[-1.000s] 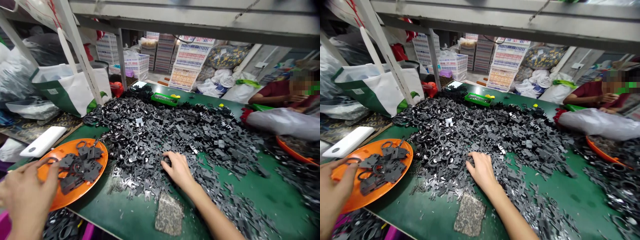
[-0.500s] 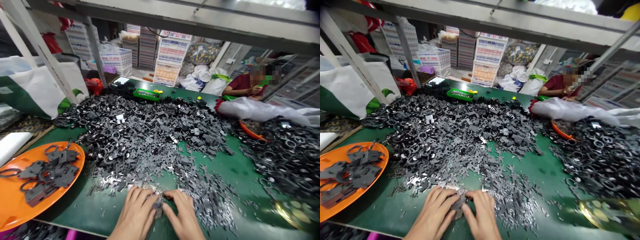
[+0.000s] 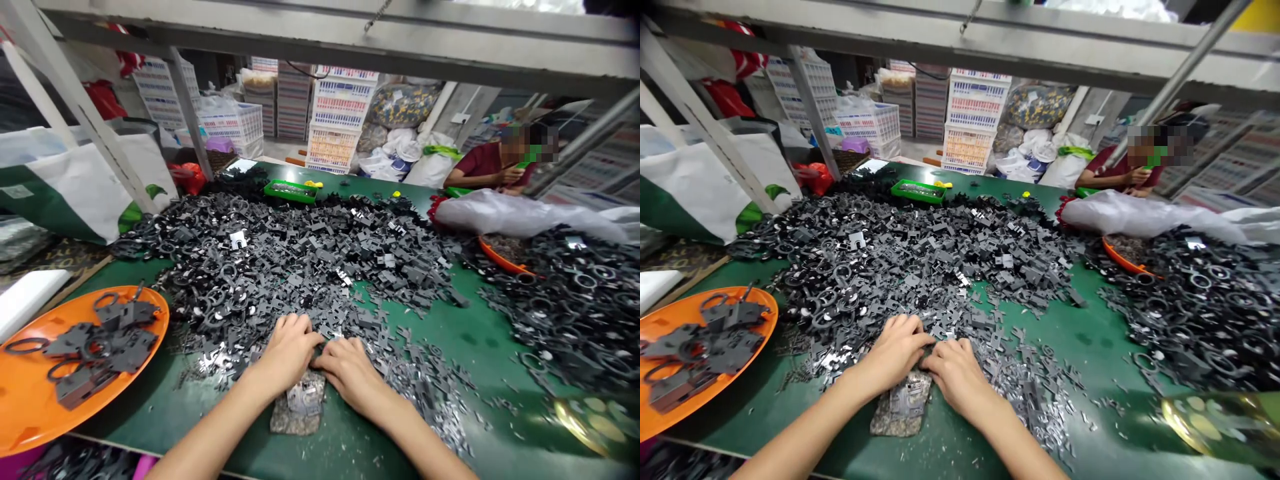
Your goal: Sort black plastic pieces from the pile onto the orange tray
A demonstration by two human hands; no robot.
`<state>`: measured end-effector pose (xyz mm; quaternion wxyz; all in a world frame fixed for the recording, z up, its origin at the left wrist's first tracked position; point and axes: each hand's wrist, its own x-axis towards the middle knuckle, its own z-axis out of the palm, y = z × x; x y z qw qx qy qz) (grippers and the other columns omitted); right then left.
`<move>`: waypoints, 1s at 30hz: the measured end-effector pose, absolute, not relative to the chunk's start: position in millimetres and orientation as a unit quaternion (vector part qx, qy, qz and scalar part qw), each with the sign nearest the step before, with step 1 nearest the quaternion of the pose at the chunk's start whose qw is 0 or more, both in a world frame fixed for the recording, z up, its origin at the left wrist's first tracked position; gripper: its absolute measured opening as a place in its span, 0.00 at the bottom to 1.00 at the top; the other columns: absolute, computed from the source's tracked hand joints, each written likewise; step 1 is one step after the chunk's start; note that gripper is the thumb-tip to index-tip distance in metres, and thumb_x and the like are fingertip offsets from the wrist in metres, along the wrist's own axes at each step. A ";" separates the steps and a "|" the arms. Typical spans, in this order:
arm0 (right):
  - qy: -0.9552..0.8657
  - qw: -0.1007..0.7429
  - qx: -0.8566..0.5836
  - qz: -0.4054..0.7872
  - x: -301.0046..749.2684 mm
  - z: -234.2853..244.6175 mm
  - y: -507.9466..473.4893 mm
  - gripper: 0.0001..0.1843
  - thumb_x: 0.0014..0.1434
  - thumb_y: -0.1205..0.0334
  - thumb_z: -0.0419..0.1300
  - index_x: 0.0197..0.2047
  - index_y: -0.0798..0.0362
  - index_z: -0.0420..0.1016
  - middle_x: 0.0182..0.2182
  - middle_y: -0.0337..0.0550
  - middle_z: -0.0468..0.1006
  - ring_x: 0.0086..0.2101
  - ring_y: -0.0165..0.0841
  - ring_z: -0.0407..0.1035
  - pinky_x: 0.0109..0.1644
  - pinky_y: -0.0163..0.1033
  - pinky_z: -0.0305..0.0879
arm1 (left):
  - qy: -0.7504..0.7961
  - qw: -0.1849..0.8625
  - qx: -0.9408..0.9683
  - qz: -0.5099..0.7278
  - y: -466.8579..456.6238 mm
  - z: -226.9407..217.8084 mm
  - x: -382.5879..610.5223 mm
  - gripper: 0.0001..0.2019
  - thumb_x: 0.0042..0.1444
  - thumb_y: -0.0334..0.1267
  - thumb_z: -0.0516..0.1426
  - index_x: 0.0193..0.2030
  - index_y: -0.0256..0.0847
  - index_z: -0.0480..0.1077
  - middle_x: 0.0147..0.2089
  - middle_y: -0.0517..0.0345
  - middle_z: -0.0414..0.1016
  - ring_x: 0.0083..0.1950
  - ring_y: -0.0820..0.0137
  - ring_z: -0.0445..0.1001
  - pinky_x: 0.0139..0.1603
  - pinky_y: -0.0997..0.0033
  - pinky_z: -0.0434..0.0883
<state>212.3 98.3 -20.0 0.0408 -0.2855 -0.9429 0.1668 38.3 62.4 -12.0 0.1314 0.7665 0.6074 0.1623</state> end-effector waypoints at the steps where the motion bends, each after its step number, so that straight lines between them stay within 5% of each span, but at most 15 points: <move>1: -0.945 0.033 -0.282 0.161 213.0 -19.3 101.1 0.09 0.63 0.65 0.56 0.42 0.43 0.74 0.35 0.39 0.74 0.39 0.36 0.64 0.42 0.41 0.54 | 0.605 0.127 0.771 0.154 69.1 -14.6 39.1 0.11 0.57 0.31 0.55 0.43 0.50 0.73 0.40 0.57 0.69 0.44 0.64 0.64 0.43 0.64 0.62; 5: -0.943 0.011 -0.303 0.138 228.8 -17.5 103.7 0.05 0.61 0.66 0.57 0.35 0.48 0.73 0.32 0.39 0.74 0.37 0.36 0.63 0.42 0.42 0.53 | 0.604 0.114 0.778 0.129 78.8 -21.6 40.1 0.08 0.55 0.33 0.57 0.42 0.46 0.72 0.41 0.55 0.67 0.44 0.62 0.63 0.44 0.61 0.61; 16: -0.937 0.013 -0.327 0.121 235.1 -23.9 97.0 0.07 0.63 0.69 0.51 0.35 0.51 0.67 0.33 0.40 0.71 0.36 0.36 0.62 0.40 0.42 0.52 | 0.581 0.112 0.799 0.111 78.3 -17.2 40.5 0.05 0.54 0.32 0.58 0.38 0.44 0.71 0.43 0.55 0.67 0.46 0.61 0.63 0.46 0.61 0.60; 22: -0.900 0.088 -0.369 0.215 240.3 -21.2 91.3 0.09 0.66 0.67 0.45 0.37 0.50 0.65 0.31 0.39 0.71 0.34 0.34 0.64 0.40 0.41 0.56 | 0.571 0.136 0.797 0.141 75.0 -12.1 37.0 0.04 0.54 0.31 0.59 0.35 0.42 0.68 0.42 0.59 0.68 0.46 0.65 0.64 0.47 0.65 0.61; 30: -0.806 0.187 -0.445 0.342 237.9 -25.4 83.6 0.06 0.58 0.67 0.52 0.30 0.51 0.66 0.27 0.38 0.71 0.31 0.33 0.67 0.36 0.36 0.62 | 0.611 0.147 0.758 0.173 71.2 -16.9 32.0 0.09 0.62 0.29 0.48 0.43 0.43 0.67 0.42 0.58 0.71 0.45 0.66 0.65 0.47 0.64 0.60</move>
